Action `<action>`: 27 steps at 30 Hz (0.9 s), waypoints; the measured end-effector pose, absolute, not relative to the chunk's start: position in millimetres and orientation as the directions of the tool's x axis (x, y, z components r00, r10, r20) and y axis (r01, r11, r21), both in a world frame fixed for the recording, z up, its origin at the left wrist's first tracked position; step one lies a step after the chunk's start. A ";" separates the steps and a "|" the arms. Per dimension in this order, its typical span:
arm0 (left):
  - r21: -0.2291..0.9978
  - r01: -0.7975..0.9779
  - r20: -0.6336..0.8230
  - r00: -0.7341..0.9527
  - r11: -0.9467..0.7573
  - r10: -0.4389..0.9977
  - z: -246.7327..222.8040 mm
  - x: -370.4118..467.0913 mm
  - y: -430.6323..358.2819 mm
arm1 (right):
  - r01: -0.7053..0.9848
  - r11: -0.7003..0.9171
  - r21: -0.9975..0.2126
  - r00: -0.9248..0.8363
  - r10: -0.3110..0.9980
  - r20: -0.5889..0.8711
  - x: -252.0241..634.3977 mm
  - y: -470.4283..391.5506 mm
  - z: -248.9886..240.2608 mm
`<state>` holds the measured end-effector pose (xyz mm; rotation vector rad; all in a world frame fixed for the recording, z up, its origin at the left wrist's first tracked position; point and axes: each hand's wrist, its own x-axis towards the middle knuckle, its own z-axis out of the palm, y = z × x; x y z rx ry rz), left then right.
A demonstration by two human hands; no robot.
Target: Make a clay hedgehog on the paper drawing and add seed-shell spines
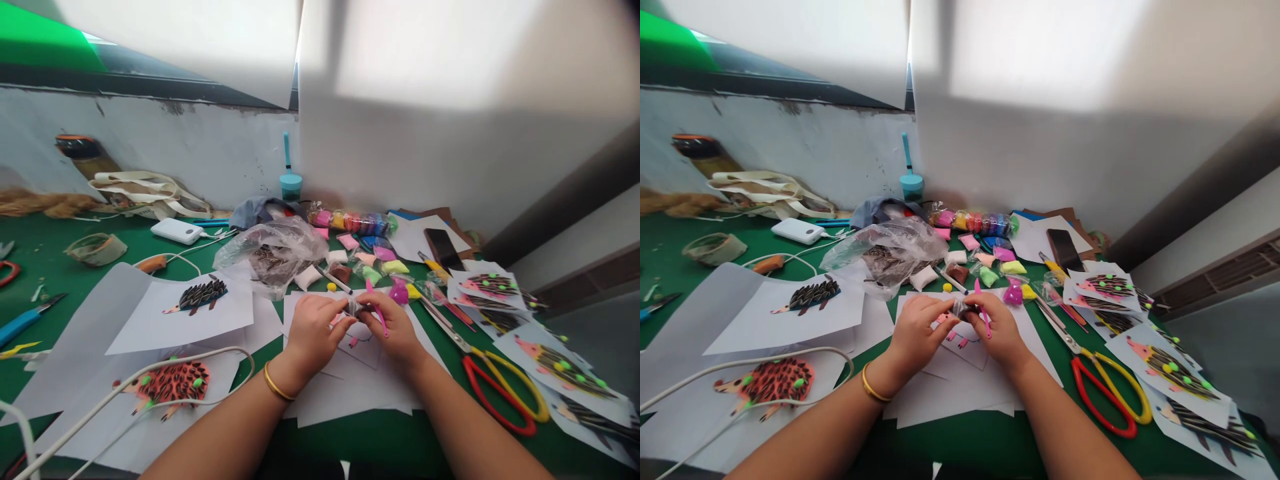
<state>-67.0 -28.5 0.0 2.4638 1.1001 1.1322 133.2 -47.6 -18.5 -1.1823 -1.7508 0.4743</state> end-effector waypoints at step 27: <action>0.182 0.562 0.283 0.756 -0.807 0.591 -23.8 -93.4 -61.1 | 0.809 0.212 -0.548 -0.023 0.943 0.331 154.3 -61.9 -23.6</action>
